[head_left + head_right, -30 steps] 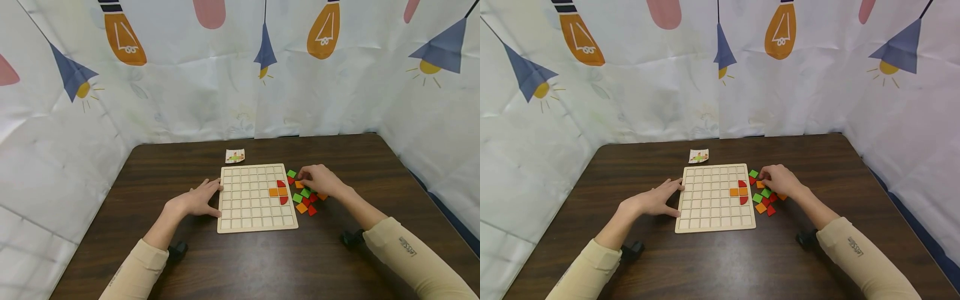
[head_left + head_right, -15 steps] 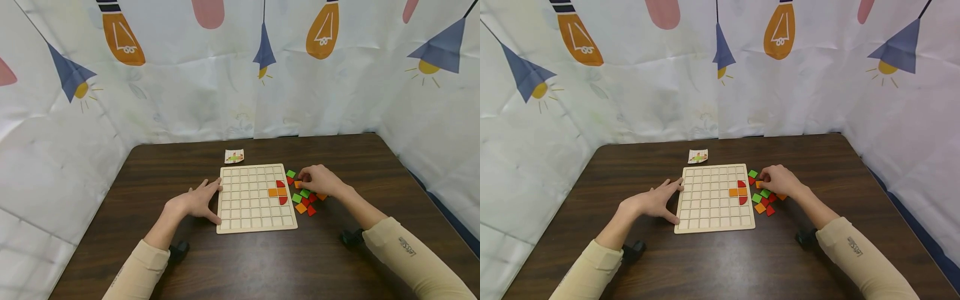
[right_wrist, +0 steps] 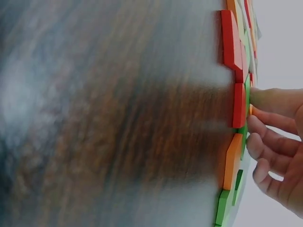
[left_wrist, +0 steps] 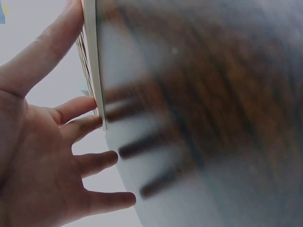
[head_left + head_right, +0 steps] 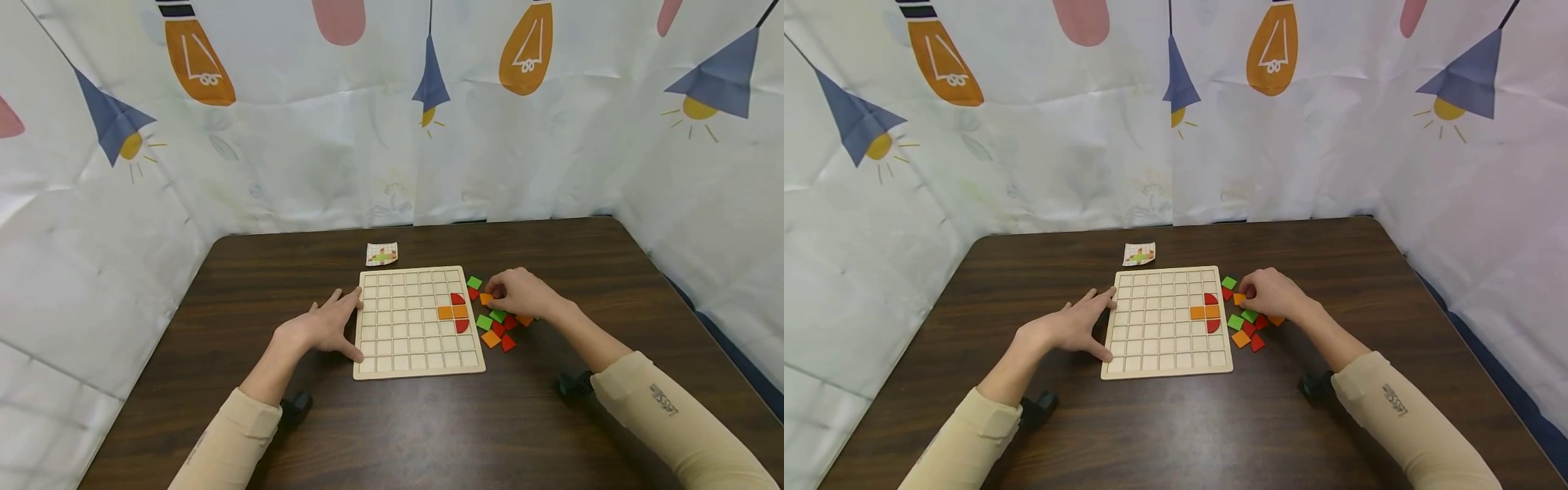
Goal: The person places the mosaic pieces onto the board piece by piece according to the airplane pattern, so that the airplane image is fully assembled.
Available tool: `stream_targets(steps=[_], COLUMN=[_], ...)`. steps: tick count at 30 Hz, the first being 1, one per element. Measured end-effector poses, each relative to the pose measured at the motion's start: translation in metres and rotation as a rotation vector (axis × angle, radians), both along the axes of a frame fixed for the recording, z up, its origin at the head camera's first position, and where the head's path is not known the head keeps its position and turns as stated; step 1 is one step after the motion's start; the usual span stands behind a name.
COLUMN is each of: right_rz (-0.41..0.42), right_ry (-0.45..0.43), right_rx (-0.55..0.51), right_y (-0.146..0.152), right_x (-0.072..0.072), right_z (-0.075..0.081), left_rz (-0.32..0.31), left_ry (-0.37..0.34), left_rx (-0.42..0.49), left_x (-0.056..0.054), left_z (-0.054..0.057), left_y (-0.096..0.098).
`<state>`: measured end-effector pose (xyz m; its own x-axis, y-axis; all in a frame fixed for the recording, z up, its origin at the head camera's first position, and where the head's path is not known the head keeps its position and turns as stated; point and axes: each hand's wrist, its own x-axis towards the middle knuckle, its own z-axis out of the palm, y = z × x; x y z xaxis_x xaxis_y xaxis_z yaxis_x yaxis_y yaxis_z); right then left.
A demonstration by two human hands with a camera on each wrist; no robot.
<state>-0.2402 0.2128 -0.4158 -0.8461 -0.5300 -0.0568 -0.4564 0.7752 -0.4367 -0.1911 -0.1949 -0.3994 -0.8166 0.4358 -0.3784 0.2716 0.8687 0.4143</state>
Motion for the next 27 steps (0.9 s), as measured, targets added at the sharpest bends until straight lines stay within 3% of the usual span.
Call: stream_targets(steps=[9, 27], right_rz=[-0.023, 0.011], right_ry=[0.016, 0.028], right_rx=[0.054, 0.012], right_y=[0.002, 0.005], right_x=[-0.001, -0.003], right_z=[-0.002, -0.004], left_rz=[-0.008, -0.011], left_ry=[0.008, -0.002], left_rx=[-0.004, -0.022], left_x=[-0.007, -0.011], left_z=[-0.002, 0.001], left_y=[0.001, 0.003])
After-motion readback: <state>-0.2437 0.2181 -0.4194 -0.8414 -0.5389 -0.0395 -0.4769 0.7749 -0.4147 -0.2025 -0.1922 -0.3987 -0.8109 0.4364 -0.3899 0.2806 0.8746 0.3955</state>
